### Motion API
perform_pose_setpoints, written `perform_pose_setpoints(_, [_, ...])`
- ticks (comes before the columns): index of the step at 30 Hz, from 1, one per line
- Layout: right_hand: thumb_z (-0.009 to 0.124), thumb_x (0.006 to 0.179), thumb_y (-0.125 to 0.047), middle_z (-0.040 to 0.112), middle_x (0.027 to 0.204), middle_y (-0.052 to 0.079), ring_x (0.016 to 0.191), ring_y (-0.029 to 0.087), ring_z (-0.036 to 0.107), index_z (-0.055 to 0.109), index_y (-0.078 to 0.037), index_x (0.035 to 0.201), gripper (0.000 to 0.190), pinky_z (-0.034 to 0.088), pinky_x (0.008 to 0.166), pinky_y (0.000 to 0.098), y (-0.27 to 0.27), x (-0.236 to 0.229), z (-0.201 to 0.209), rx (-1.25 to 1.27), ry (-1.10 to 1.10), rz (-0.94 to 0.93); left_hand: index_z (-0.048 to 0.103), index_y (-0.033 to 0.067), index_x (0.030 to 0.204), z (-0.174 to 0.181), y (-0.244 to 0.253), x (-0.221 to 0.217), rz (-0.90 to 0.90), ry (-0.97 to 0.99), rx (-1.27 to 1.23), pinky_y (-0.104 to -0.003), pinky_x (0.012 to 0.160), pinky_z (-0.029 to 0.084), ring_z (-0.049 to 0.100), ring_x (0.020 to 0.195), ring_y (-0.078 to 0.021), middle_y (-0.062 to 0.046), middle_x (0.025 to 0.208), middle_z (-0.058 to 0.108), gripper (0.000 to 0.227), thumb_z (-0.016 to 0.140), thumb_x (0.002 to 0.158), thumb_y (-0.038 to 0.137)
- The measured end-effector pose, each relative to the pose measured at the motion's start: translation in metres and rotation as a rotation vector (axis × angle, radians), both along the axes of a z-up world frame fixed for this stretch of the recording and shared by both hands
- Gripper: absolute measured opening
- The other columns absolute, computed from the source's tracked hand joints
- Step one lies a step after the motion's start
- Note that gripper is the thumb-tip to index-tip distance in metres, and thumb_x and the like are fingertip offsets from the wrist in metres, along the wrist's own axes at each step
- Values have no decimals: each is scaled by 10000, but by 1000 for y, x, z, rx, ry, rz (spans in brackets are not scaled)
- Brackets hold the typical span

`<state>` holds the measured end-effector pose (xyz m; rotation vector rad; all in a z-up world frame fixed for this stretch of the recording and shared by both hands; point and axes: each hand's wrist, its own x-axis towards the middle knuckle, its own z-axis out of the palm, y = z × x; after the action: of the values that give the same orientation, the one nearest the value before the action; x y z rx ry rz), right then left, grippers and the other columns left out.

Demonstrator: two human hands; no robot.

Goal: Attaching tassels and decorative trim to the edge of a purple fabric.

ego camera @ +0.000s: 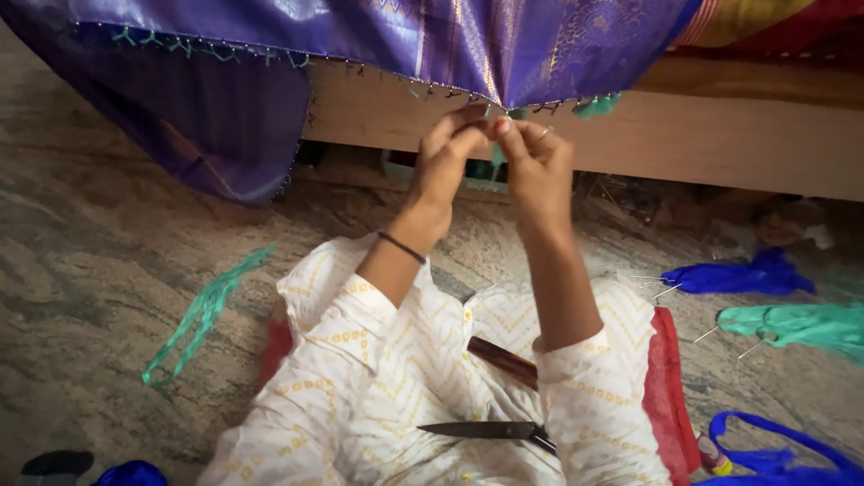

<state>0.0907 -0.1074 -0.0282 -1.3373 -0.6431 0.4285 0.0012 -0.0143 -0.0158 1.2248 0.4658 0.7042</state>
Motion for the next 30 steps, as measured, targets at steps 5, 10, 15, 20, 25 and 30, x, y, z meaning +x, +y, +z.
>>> perform_pose_setpoints(5, [647,1026,-190,767,1003,37,946,94,696,748,-14,1110,219,552,878,272,-4,-23,-5,82,-34,-85,790,64,999,12,20,5,-208,38,61,-318,1038,409,635,1017,-136,-4,937,729,281,647,921,294])
perform_pose_setpoints(10, [618,1046,-161,760,1011,39,928,88,671,736,5,1165,236,523,826,258,-3,-30,-2,96,-6,-133,766,41,935,13,26,7,-230,149,99,-313,1010,432,670,995,-136,-3,865,711,313,681,935,343])
perform_pose_setpoints(15, [632,1064,-157,757,1014,57,950,94,666,749,21,1149,229,532,870,260,-6,-28,-1,64,-57,-114,792,35,997,6,31,14,-317,118,39,-318,929,494,645,930,-153,-36,897,730,256,717,956,277])
perform_pose_setpoints(20, [647,1017,-139,764,1071,75,960,137,693,700,11,1223,261,552,840,288,-25,-19,-11,-25,-106,-62,793,11,1021,4,37,20,-338,34,-31,-327,983,533,716,1000,-173,-86,1011,790,247,706,893,203])
perform_pose_setpoints(25, [723,857,-136,725,1053,271,986,439,692,655,-2,1215,389,561,848,493,-79,-18,-111,-1054,-728,148,755,-22,1068,11,38,18,-401,15,-168,-328,940,561,757,1012,-189,-121,1060,793,265,689,892,164])
perform_pose_setpoints(30, [947,535,-367,756,1067,182,992,345,734,786,-59,1001,582,595,843,423,-149,-70,-177,-1523,-847,936,753,-27,1085,13,38,17,-436,51,-223,-314,880,591,756,971,-200,-145,1049,791,285,679,920,193])
